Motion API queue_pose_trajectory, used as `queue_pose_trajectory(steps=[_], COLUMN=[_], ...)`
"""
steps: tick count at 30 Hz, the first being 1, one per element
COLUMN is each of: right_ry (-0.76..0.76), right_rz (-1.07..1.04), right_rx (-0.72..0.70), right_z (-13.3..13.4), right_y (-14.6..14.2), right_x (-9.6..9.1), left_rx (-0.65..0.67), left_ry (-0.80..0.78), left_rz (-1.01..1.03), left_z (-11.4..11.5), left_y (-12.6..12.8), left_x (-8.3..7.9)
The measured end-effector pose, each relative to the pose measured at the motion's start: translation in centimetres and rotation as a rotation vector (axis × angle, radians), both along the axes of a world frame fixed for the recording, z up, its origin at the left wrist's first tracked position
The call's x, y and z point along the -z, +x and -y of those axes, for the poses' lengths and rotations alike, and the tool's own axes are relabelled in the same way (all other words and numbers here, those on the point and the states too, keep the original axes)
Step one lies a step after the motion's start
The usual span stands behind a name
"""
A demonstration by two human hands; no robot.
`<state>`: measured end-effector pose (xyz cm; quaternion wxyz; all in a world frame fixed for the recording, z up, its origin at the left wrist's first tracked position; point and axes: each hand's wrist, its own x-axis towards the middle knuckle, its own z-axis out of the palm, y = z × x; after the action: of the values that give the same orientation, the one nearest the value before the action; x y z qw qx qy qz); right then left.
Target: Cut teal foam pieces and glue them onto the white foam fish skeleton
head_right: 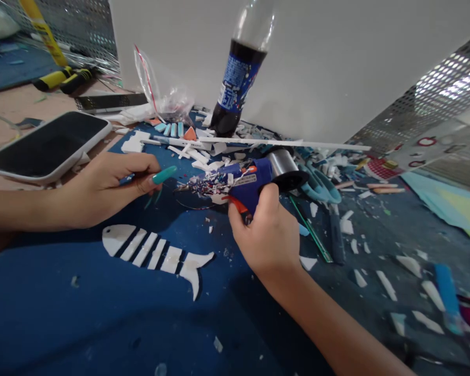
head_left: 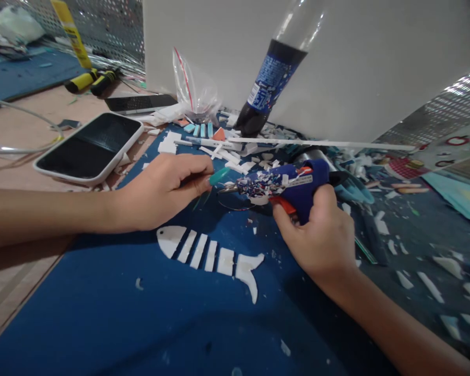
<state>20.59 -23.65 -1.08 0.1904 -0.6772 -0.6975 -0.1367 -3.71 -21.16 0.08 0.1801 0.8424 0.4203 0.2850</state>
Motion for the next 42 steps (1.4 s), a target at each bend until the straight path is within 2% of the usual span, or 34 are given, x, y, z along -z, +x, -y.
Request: queue_pose_trajectory(steps=[12,21,28,36,42], right_ry=[-0.01,0.021,0.008,0.04,0.026], right_rz=[-0.039,-0.066,-0.074,-0.045,-0.037], right_rx=[-0.009,-0.017,0.017,-0.001,0.002], right_z=[-0.02,0.12,0.11,0.11,0.14], right_y=[-0.19,-0.48,-0.5,-0.3,-0.16], right_x=[-0.16,-0.32,-0.29,-0.17,-0.07], left_rx=[-0.007,0.012,-0.024,-0.02,-0.033], left_ry=[0.061,0.123,0.094,0.139,0.104], left_rz=[-0.021,-0.102,-0.134,-0.122,-0.154], left_z=[0.08,0.6,0.77,0.71,0.78], left_y=[-0.05,-0.02,0.13,-0.04,0.06], left_x=[0.29,-0.27,-0.54,-0.34,-0.48])
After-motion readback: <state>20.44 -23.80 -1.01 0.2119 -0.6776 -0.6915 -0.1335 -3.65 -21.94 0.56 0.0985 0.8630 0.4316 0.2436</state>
